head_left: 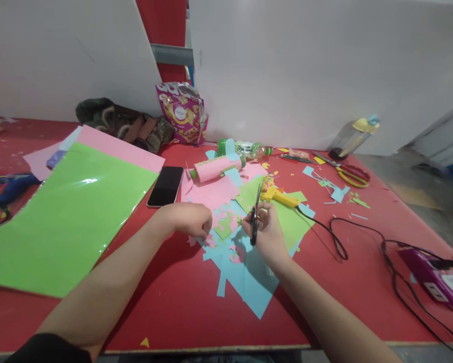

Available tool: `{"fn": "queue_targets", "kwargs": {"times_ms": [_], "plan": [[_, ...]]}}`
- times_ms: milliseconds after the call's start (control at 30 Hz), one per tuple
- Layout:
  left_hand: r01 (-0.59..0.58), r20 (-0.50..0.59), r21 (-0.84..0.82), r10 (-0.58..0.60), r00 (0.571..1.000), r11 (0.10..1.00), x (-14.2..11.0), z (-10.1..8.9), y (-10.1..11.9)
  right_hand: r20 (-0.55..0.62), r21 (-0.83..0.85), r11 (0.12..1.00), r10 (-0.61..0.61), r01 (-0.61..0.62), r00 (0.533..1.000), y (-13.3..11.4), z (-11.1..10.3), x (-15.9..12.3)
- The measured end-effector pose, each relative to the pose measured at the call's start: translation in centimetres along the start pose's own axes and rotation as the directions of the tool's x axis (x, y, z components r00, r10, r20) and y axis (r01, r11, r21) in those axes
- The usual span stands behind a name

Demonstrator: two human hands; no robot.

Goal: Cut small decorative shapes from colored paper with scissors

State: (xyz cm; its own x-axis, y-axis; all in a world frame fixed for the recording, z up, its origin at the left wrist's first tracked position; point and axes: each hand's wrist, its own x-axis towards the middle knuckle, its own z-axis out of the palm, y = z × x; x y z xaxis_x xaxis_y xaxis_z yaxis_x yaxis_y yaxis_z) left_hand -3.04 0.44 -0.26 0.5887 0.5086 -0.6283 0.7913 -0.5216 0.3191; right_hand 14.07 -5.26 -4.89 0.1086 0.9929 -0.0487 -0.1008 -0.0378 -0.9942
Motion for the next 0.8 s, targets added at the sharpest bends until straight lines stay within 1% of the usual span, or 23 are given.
{"fn": "queue_targets", "kwargs": {"times_ms": [67, 200, 300, 600, 700, 800], "plan": [[0.026, 0.010, 0.035, -0.026, 1.000, 0.999, 0.4, 0.5, 0.5, 0.000, -0.004, 1.000, -0.003, 0.003, 1.000, 0.0, 0.0, 0.0], [0.044, -0.053, 0.107, -0.039, 0.998, 0.993, 1.0, 1.3, 1.5, 0.006, -0.008, 1.000, -0.007, 0.007, 1.000, 0.1, 0.0, 0.0], [0.061, -0.080, 0.137, -0.050, 0.996, 0.989, 1.1, 1.5, 1.8, 0.009, -0.022, 0.999, -0.025, 0.025, 1.000, 0.2, -0.1, 0.0], [0.114, -0.092, 0.137, -0.102, 0.991, 0.984, 0.5, 0.9, 1.5, 0.006, -0.017, 0.999, -0.043, 0.043, 0.999, 0.4, -0.2, 0.1], [0.134, -0.113, 0.137, -0.119, 0.986, 0.981, 0.3, 0.7, 1.3, 0.001, -0.020, 0.999, -0.046, 0.046, 0.999, 0.4, -0.2, 0.2], [0.095, -0.121, 0.140, -0.078, 0.990, 0.986, 0.3, 0.7, 1.3, -0.004, -0.017, 0.999, -0.033, 0.033, 0.999, 0.3, -0.1, 0.2]]}}
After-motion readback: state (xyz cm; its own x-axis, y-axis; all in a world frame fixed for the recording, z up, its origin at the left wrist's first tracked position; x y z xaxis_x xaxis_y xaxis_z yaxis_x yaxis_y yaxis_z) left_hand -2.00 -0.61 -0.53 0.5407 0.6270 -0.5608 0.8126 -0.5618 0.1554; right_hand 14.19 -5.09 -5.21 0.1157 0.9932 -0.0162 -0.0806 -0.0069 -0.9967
